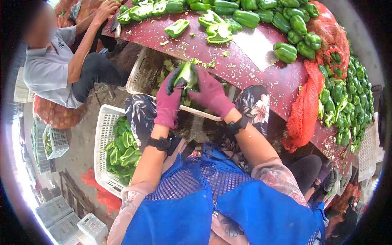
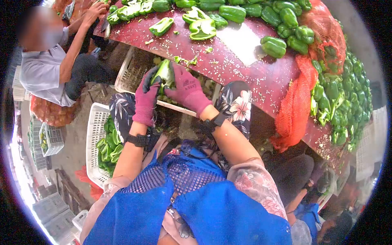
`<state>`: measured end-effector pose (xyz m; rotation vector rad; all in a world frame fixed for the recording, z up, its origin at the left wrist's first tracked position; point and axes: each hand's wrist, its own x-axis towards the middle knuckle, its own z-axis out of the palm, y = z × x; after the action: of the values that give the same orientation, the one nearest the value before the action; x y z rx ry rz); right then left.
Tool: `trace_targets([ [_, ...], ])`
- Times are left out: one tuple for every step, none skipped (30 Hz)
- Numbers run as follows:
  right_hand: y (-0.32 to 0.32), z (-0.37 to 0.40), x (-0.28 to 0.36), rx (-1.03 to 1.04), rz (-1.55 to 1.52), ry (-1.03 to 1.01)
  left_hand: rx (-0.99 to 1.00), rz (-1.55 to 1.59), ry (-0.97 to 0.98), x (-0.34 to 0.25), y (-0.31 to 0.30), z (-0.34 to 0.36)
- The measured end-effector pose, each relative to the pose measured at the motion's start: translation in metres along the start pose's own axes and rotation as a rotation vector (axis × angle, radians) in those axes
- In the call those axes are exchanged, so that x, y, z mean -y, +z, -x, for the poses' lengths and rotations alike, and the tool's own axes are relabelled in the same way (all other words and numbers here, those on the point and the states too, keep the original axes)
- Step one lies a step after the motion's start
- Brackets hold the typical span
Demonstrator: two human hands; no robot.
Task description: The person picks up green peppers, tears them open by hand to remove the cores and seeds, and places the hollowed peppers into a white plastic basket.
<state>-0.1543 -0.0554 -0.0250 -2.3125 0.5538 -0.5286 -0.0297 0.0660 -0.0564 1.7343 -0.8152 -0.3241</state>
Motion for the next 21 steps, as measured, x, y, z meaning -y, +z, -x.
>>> trace_targets([
  [0.007,0.001,-0.001,0.015,0.028,0.039,0.005,0.042,0.003,-0.006,-0.001,0.004],
  [0.012,0.002,-0.003,0.028,0.059,0.078,0.009,-0.024,0.009,-0.013,-0.005,0.007],
  [0.009,0.001,-0.001,0.035,0.095,0.066,0.015,-0.086,0.018,-0.018,-0.006,0.01],
  [0.004,-0.001,0.0,0.1,0.089,0.116,0.024,-0.147,0.025,-0.023,-0.007,0.012],
  [-0.004,-0.004,0.002,0.168,0.083,0.165,0.025,-0.207,0.028,-0.028,-0.005,0.013],
  [-0.008,-0.007,0.005,0.237,0.074,0.212,0.023,-0.268,0.03,-0.033,-0.004,0.015],
  [-0.001,-0.006,0.0,0.173,0.0,0.209,0.019,-0.33,0.034,-0.036,-0.004,0.016],
  [0.011,-0.006,-0.007,0.064,-0.077,0.162,0.016,-0.356,0.068,-0.038,-0.002,0.017],
  [0.023,-0.006,-0.017,-0.045,-0.151,0.113,0.012,-0.379,0.103,-0.04,0.001,0.017],
  [0.029,-0.007,-0.022,-0.156,-0.224,0.063,0.007,-0.402,0.141,-0.042,0.004,0.016],
  [0.034,-0.007,-0.027,-0.191,-0.186,0.058,0.017,-0.408,0.156,-0.044,0.006,0.016],
  [0.035,-0.008,-0.029,-0.224,-0.15,0.052,0.025,-0.414,0.171,-0.045,0.007,0.015],
  [0.036,-0.009,-0.029,-0.256,-0.113,0.045,0.031,-0.421,0.186,-0.046,0.008,0.014],
  [0.035,-0.011,-0.031,-0.243,-0.112,0.051,0.037,-0.395,0.17,-0.047,0.008,0.014],
  [0.032,-0.012,-0.031,-0.228,-0.11,0.058,0.044,-0.368,0.151,-0.049,0.008,0.014],
  [0.029,-0.011,-0.029,-0.211,-0.11,0.068,0.052,-0.341,0.131,-0.049,0.007,0.015],
  [0.026,-0.009,-0.026,-0.197,-0.135,0.074,0.056,-0.204,0.114,-0.045,0.007,0.015],
  [0.017,-0.007,-0.014,-0.179,-0.161,0.074,0.053,-0.067,0.098,-0.035,0.007,0.014],
  [0.013,-0.006,-0.008,-0.16,-0.188,0.073,0.048,0.069,0.082,-0.027,0.006,0.012],
  [0.017,-0.006,-0.008,-0.145,-0.266,0.095,0.077,0.141,0.013,-0.018,-0.001,0.011],
  [0.02,-0.005,-0.012,-0.134,-0.335,0.122,0.111,0.224,-0.054,-0.01,-0.007,0.008],
])
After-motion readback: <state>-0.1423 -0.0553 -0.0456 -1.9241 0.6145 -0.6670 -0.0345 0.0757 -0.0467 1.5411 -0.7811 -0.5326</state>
